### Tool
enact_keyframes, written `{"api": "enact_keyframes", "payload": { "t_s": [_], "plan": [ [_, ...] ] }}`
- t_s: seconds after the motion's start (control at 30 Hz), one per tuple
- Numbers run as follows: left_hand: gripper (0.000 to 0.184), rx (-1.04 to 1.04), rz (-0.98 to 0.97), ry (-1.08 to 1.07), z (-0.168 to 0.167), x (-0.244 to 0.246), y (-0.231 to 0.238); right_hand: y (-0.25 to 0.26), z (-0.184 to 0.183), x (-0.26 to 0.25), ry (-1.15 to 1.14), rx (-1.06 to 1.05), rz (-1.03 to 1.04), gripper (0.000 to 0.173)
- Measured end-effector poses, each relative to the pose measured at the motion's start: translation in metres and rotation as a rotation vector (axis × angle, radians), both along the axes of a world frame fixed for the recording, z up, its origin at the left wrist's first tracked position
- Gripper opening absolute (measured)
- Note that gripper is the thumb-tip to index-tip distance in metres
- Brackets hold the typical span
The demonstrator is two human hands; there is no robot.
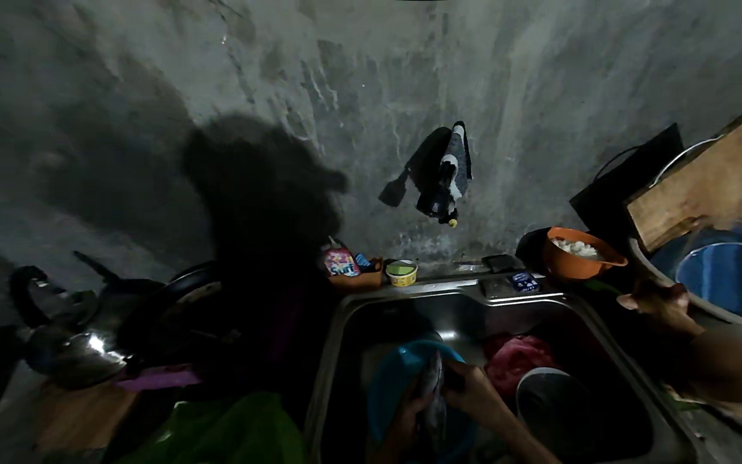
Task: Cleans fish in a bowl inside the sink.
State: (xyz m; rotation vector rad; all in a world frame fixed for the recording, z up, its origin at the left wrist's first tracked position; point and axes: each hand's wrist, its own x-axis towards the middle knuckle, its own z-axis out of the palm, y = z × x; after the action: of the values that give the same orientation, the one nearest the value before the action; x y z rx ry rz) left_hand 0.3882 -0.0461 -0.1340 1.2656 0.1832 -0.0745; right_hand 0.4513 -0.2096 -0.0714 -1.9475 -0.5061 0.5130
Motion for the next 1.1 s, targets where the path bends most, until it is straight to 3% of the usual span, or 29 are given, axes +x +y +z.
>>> {"api": "enact_keyframes", "payload": {
  "t_s": [0.5,0.67,0.77,0.87,1.1],
  "plan": [
    [0.057,0.152,-0.085,-0.045,0.003,-0.005,0.007,0.010,0.008,-0.012,-0.070,-0.160,-0.006,0.044],
    [0.057,0.155,-0.083,-0.025,0.003,-0.005,0.008,0.011,0.008,-0.016,-0.090,-0.183,0.010,0.066],
    [0.054,0.149,-0.072,-0.017,0.002,-0.005,0.008,0.014,0.007,-0.019,-0.096,-0.179,-0.002,0.069],
    [0.054,0.137,-0.066,0.001,-0.001,-0.005,0.009,0.014,0.003,-0.022,-0.132,-0.154,-0.012,0.065],
    [0.053,0.144,-0.055,0.011,0.001,-0.003,0.011,0.012,-0.005,-0.022,-0.277,-0.092,-0.014,0.033]
  ]
}}
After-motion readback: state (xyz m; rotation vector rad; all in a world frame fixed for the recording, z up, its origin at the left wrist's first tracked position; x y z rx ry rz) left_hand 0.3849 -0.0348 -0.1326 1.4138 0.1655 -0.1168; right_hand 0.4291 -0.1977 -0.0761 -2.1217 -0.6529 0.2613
